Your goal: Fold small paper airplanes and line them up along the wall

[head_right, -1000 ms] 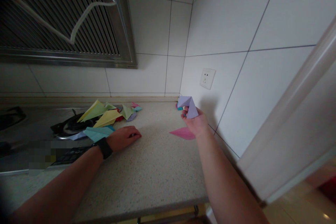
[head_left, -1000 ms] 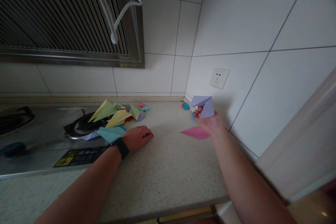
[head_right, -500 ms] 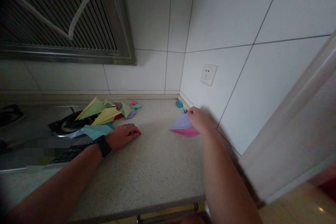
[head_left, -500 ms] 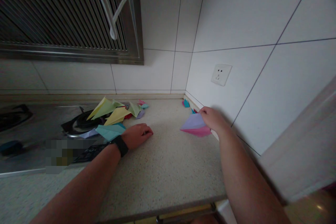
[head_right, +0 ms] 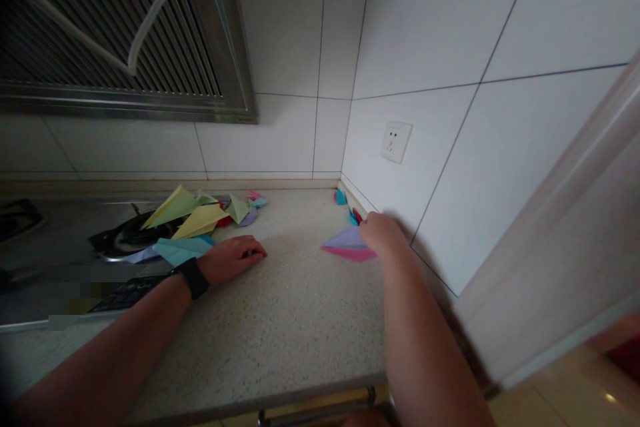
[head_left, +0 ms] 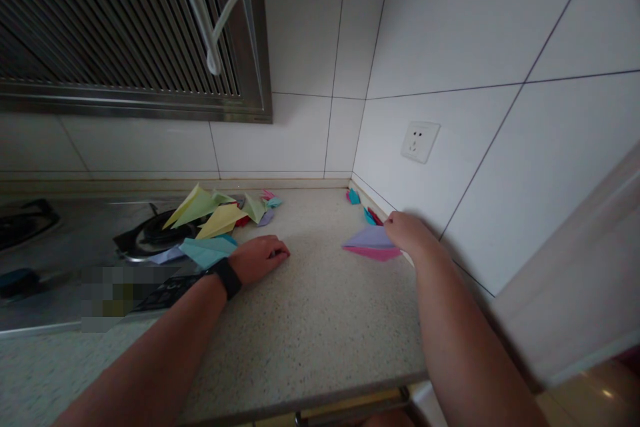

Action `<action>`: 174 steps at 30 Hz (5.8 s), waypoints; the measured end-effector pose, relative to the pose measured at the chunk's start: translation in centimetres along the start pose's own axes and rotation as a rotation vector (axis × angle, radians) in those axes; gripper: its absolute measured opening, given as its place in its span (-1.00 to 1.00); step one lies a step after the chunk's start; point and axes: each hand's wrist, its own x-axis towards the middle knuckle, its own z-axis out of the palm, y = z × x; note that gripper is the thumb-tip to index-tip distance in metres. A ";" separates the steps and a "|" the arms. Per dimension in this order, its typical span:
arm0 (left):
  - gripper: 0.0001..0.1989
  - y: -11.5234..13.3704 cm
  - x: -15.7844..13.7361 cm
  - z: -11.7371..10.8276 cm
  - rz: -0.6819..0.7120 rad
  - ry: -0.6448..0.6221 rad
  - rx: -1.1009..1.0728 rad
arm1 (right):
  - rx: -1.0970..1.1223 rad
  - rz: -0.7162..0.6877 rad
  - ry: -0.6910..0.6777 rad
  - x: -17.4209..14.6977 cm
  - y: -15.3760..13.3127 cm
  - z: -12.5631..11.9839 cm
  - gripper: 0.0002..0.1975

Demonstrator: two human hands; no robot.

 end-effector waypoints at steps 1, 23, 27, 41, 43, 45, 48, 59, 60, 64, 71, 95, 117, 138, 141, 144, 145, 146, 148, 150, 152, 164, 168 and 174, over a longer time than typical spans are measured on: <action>-0.67 0.0 0.0 0.0 0.000 0.000 -0.002 | -0.011 -0.006 0.005 0.0 0.0 0.0 -0.69; -0.68 0.0 0.0 0.0 -0.016 -0.005 -0.001 | 0.132 -0.194 0.112 -0.7 1.3 -1.0 -0.82; -0.70 0.0 0.0 0.1 -0.016 0.004 -0.012 | 0.134 -0.183 0.106 -1.4 0.9 -1.9 -0.81; -0.73 0.1 0.1 0.0 -0.033 -0.012 -0.028 | 0.124 -0.158 0.118 -3.2 0.0 -3.5 -0.83; -0.74 0.1 0.1 0.0 -0.034 -0.011 -0.028 | 0.108 -0.151 0.090 -3.3 0.0 -3.6 -0.82; -0.74 0.0 0.1 0.1 -0.035 -0.017 -0.028 | 0.091 -0.144 0.049 -3.3 -0.1 -3.8 -0.79; -0.73 0.0 0.1 0.1 -0.035 -0.028 -0.030 | 0.064 -0.140 -0.027 -3.2 0.0 -3.9 -0.79; -0.72 -0.3 0.0 0.2 -0.015 -0.028 -0.030 | 0.031 -0.144 -0.211 -2.4 0.9 -2.2 -0.85; -0.72 -0.3 0.0 0.2 -0.014 -0.027 -0.028 | 0.036 -0.149 -0.230 -2.3 0.8 -2.0 -0.85; -0.73 -0.3 0.0 0.3 -0.008 -0.022 -0.021 | 0.065 -0.186 -0.303 -2.0 0.1 -1.3 -0.83; -0.72 -0.3 0.0 0.3 -0.012 -0.016 -0.016 | -0.076 -0.268 -0.339 -1.0 -0.4 -0.1 -0.83; -0.71 0.0 -0.2 0.1 0.013 -0.002 -0.009 | -0.111 -0.296 -0.321 0.2 1.0 1.3 -0.72; -0.71 -0.3 1.2 0.2 -0.129 0.205 0.253 | 0.428 -0.991 -0.124 -3.5 -9.2 2.8 -0.90; -0.43 -3.2 4.3 2.6 -0.386 0.143 0.517 | 0.425 -1.120 -0.154 -3.9 -10.3 4.9 -0.89; -0.48 -2.5 4.0 2.6 -0.341 0.181 0.571 | 0.416 -1.109 -0.146 -3.6 -10.3 5.1 -0.89; -0.52 -1.6 3.8 2.7 -0.297 0.159 0.569 | 0.415 -1.111 -0.168 -3.2 -10.3 5.3 -0.88; -0.52 -1.4 3.7 2.7 -0.292 0.148 0.560 | 0.415 -1.107 -0.175 -3.1 -10.3 5.3 -0.87; -0.53 -1.1 3.6 2.8 -0.285 0.142 0.556 | 0.412 -1.100 -0.177 -2.9 -10.2 5.4 -0.86; -0.54 -0.4 3.1 2.9 -0.251 0.152 0.569 | 0.405 -1.085 -0.163 -2.6 -10.0 5.3 -0.86; -0.55 0.5 2.4 3.0 -0.185 0.171 0.589 | 0.404 -1.075 -0.142 -2.3 -9.8 5.2 -0.87; -0.56 1.5 1.5 2.9 -0.107 0.177 0.591 | 0.407 -1.065 -0.120 -2.1 -9.8 5.1 -0.87; -0.57 2.0 0.7 1.5 -0.019 0.218 0.466 | 0.468 -0.883 0.035 -2.2 -10.5 5.3 -0.86; -0.55 2.0 0.3 1.1 -0.078 0.175 0.401 | 0.391 -0.932 0.086 -2.1 -10.6 5.4 -0.74; -0.55 2.6 -0.3 0.8 0.009 0.128 0.269 | 0.258 -1.031 -0.011 -2.2 -10.5 5.6 -0.55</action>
